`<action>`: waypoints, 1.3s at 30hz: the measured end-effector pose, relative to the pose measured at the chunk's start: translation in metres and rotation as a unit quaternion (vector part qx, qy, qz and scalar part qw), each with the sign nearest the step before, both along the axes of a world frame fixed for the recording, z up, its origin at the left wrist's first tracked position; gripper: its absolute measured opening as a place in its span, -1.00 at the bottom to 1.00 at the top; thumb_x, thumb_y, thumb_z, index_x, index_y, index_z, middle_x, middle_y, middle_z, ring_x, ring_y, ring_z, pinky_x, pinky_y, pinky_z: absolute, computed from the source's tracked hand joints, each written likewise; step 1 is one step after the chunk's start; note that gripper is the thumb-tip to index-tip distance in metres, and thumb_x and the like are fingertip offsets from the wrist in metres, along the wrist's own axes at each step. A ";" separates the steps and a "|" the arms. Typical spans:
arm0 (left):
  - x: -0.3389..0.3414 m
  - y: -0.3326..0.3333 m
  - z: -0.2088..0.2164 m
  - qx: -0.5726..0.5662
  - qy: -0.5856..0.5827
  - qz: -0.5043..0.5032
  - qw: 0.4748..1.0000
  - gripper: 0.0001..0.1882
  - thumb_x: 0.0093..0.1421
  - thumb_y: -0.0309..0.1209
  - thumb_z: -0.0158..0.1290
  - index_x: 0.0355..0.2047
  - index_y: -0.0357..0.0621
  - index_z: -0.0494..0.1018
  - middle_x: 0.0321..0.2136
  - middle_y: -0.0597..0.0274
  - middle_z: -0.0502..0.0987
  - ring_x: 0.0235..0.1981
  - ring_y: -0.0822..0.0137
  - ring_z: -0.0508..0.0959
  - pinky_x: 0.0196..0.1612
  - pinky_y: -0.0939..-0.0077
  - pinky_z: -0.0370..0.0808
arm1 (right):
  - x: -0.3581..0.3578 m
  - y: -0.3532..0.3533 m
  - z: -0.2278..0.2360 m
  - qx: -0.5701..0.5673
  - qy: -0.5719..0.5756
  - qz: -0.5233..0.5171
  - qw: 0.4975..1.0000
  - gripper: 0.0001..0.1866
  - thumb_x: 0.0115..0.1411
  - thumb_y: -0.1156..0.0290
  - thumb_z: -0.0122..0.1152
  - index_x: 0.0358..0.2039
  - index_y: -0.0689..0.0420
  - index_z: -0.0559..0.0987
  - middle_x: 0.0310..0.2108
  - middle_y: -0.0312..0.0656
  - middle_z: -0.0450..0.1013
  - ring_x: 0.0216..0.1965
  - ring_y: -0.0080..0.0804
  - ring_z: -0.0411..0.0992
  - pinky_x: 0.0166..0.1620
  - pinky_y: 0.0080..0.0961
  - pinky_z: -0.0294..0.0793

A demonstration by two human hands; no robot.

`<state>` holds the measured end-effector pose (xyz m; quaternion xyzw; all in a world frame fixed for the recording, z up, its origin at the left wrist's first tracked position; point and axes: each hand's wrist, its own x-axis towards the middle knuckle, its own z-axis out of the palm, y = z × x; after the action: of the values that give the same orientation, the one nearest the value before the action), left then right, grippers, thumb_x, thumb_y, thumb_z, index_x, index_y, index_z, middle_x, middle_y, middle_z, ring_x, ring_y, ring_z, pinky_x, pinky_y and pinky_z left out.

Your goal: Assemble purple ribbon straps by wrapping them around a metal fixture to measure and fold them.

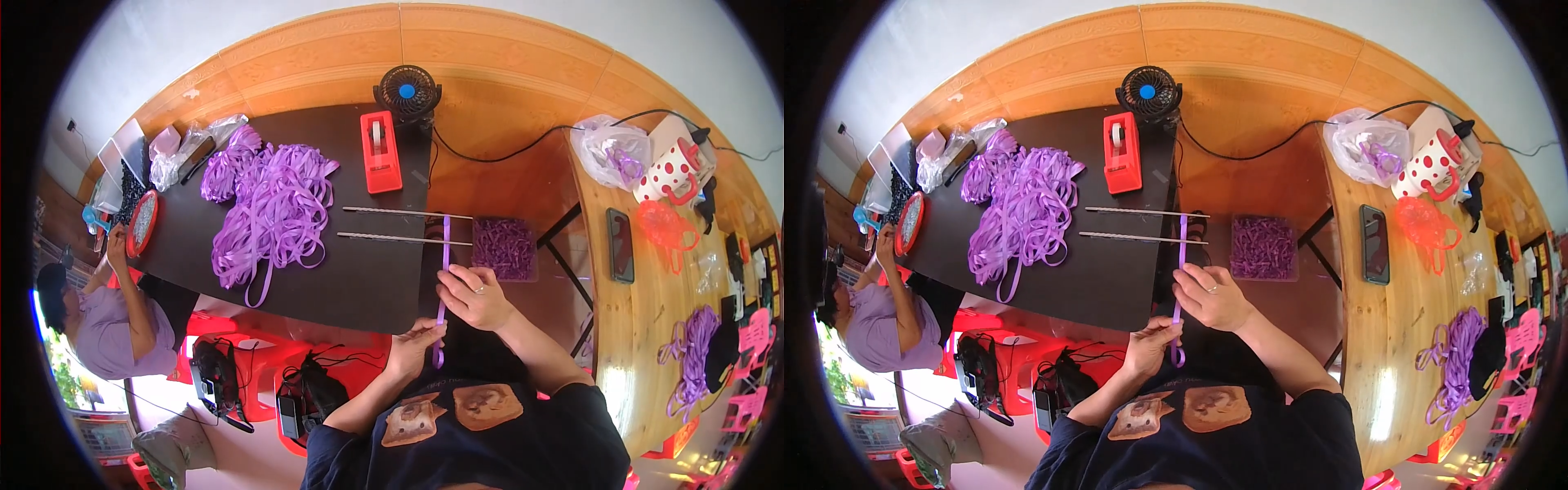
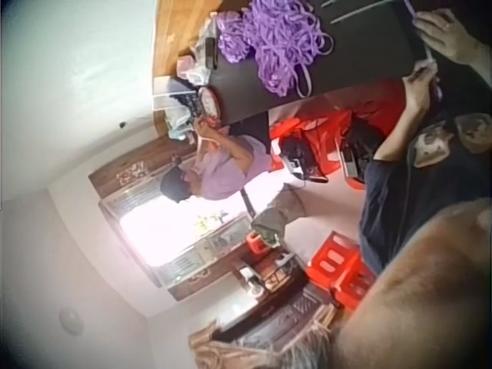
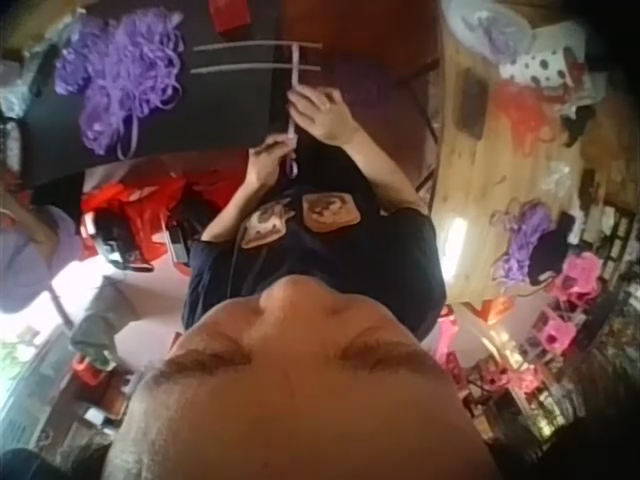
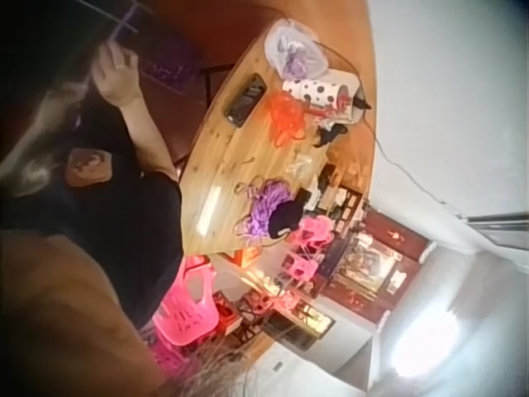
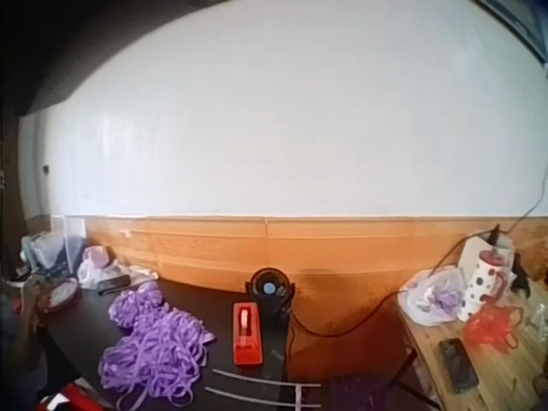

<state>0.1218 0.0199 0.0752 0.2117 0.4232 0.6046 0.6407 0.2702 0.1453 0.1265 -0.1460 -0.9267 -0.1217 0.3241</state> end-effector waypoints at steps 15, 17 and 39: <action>0.008 0.003 -0.003 -0.032 0.042 0.020 0.998 -0.91 0.09 -0.60 0.16 -0.37 -0.23 0.57 -0.42 0.26 0.58 -0.51 0.49 0.52 -0.40 0.63 0.51 | -0.005 0.067 0.014 -0.404 0.382 -0.077 0.827 -0.88 -0.03 0.54 0.29 -0.44 0.26 0.56 -0.30 -0.06 0.45 -0.24 -0.18 0.42 -0.19 -0.45 0.39; 0.011 0.002 -0.006 -0.014 0.068 0.026 0.997 -0.92 0.09 -0.59 0.16 -0.38 -0.22 0.57 -0.44 0.28 0.57 -0.51 0.51 0.51 -0.40 0.64 0.50 | -0.015 0.071 0.013 -0.320 0.315 -0.095 0.889 -0.87 -0.06 0.45 0.34 -0.55 0.23 0.58 -0.27 -0.06 0.45 -0.23 -0.15 0.40 -0.21 -0.36 0.38; 0.021 0.022 0.092 0.345 0.496 -0.015 0.796 -0.71 -0.01 -0.62 0.15 -0.21 -0.29 0.50 -0.29 0.03 0.52 -0.24 0.07 0.51 -0.18 0.33 0.46 | 0.059 0.012 0.046 -0.721 0.210 -0.009 0.661 -0.94 0.12 0.59 0.16 -0.50 0.22 0.50 -0.53 -0.28 0.49 -0.56 -0.68 0.39 -0.52 -0.75 0.30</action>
<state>0.1430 0.0418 0.1667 0.6963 0.4431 0.5131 0.2359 0.3290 0.1576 0.1721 -0.3636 -0.6305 0.6152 0.3029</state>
